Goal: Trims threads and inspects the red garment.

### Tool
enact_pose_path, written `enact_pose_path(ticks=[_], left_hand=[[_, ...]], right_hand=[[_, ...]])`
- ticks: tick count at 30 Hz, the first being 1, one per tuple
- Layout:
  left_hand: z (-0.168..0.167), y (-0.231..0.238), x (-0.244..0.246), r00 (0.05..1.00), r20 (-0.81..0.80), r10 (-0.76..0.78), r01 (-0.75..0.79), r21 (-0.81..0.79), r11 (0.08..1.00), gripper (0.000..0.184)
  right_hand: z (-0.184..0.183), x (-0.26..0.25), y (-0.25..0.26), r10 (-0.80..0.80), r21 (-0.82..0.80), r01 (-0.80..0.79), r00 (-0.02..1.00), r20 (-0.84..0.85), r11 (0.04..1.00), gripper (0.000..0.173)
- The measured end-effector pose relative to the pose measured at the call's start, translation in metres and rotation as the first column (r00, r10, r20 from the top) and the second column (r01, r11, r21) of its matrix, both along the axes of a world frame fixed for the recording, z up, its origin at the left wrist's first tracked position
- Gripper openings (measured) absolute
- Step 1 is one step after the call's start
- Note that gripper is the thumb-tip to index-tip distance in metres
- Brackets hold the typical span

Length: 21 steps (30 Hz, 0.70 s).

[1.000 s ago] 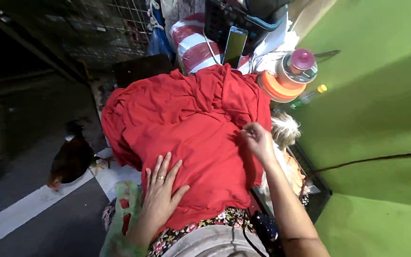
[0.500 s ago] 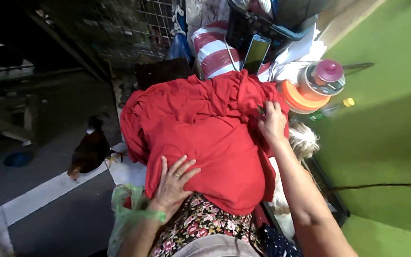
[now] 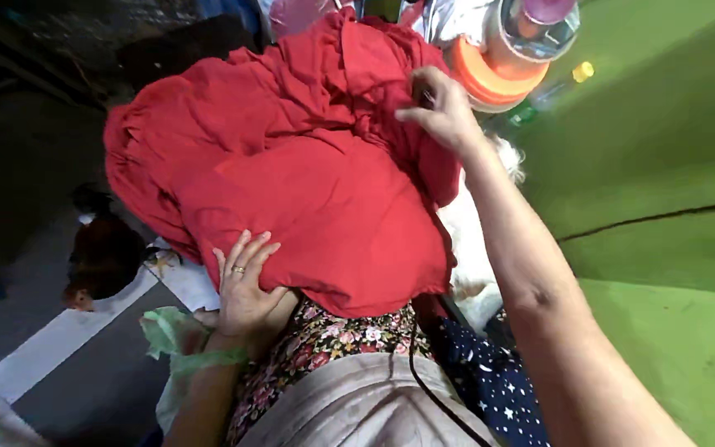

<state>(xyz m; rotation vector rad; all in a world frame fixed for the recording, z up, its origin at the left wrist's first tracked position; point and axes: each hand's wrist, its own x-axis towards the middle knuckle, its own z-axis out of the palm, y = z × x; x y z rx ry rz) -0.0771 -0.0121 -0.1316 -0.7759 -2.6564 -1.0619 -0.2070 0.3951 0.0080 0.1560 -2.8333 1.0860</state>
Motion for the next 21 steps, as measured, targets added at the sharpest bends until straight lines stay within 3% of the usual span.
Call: enact_pose_path(ticks=[3,5,7,9,12,15,18,19,21], left_hand=[[0.003,0.002,0.0,1.0,0.015,0.0,0.0,-0.004,1.0,0.059],[0.004,0.003,0.0,1.0,0.023,0.002,-0.002,-0.015,1.0,0.06],[0.006,0.004,0.001,1.0,0.028,-0.008,0.009,-0.018,1.0,0.063],[0.006,0.001,0.0,0.999,0.032,-0.044,0.044,-0.02,0.999,0.067],[0.016,-0.011,0.001,0.994,0.073,-0.083,0.084,-0.007,0.996,0.08],[0.022,-0.029,0.007,0.988,0.097,0.121,-0.129,0.083,0.988,0.084],[0.012,-0.046,0.009,0.832,0.356,0.426,-0.501,0.151,0.852,0.09],[0.01,-0.048,0.01,0.753,0.501,0.427,-0.569,0.17,0.805,0.09],[0.009,-0.041,0.014,0.628,0.721,0.293,-0.614,0.227,0.756,0.084]], right_hand=[[-0.028,0.088,0.016,-0.242,-0.317,0.233,0.97,0.012,0.919,0.025],[-0.065,0.134,0.019,-0.453,-0.287,0.467,0.884,0.117,0.837,0.026],[-0.102,0.164,0.013,-0.562,-0.169,0.617,0.777,0.282,0.768,0.035],[-0.125,0.179,-0.006,-0.544,-0.167,0.647,0.731,0.411,0.743,0.043],[-0.136,0.176,-0.03,-0.437,-0.31,0.65,0.722,0.536,0.694,0.044],[-0.133,0.17,-0.04,-0.406,-0.378,0.67,0.711,0.574,0.639,0.043],[-0.102,0.158,-0.046,-0.384,-0.288,0.737,0.594,0.706,0.611,0.042],[-0.083,0.157,-0.05,-0.351,-0.26,0.743,0.555,0.754,0.617,0.043],[-0.081,0.166,-0.05,-0.29,-0.296,0.716,0.573,0.766,0.632,0.042]])
